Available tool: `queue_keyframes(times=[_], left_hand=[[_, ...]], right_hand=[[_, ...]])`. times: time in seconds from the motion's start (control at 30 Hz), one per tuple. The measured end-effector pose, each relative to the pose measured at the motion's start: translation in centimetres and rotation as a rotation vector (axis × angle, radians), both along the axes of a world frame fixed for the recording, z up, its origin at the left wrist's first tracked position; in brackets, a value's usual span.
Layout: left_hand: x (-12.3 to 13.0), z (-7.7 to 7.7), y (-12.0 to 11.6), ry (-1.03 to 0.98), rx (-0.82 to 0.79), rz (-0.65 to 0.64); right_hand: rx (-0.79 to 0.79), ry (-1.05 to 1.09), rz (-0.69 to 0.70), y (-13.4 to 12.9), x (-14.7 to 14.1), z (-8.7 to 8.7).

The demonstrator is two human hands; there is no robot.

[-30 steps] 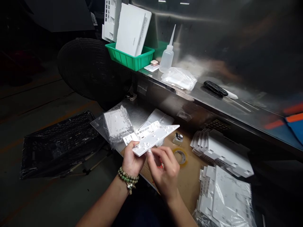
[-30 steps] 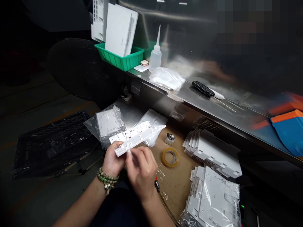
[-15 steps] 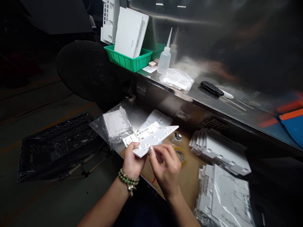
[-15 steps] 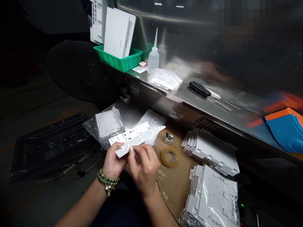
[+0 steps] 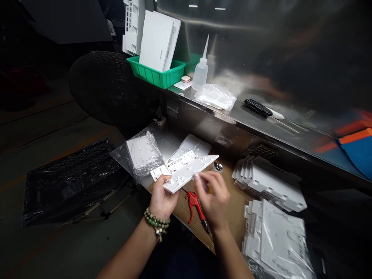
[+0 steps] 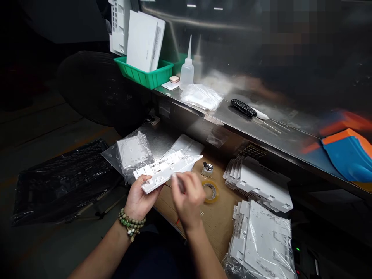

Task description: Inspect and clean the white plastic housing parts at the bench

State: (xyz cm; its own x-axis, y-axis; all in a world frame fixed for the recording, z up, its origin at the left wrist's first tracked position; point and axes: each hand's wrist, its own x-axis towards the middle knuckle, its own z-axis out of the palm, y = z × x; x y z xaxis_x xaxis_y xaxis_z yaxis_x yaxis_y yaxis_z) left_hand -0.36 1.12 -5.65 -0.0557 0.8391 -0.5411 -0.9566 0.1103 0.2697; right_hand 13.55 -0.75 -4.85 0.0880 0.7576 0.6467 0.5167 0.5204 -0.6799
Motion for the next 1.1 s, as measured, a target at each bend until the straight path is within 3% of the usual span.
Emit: queue_keyframes(times=[0.07, 0.13, 0.3, 0.43, 0.57, 0.73, 0.9, 1.0, 1.1], left_hand=[[-0.3, 0.6, 0.2, 0.070, 0.008, -0.026], [-0.8, 1.3, 0.5, 0.122, 0.006, -0.089], [-1.5, 2.8, 1.3, 0.120, 0.046, -0.250], [-1.1, 3.6, 1.3, 0.055, 0.068, -0.337], [-0.7, 3.7, 1.2, 0.029, 0.038, -0.370], [-0.4, 3.2, 1.2, 0.037, 0.064, -0.372], [-0.5, 3.1, 1.3, 0.049, 0.081, -0.398], [-1.6, 2.8, 1.6, 0.087, 0.087, -0.396], [-3.3, 2.6, 1.7, 0.113, 0.106, -0.372]], right_hand=[[-0.004, 0.066, -0.093, 0.4, 1.7, 0.4], [-0.020, 0.108, -0.099, 0.2, 3.0, 0.8], [-0.154, -0.027, 0.234, -1.9, 2.0, 1.5], [-0.119, -0.124, 0.337, -3.0, -0.3, 1.2], [-0.074, -0.220, 0.330, -3.1, -0.2, 0.8], [-0.063, -0.183, 0.298, -3.5, 0.1, 1.0], [-0.058, -0.228, 0.308, -3.5, 1.1, 0.1], [-0.094, -0.134, 0.161, -2.8, 4.7, -0.9], [-0.051, 0.000, -0.211, -2.1, 9.2, -1.6]])
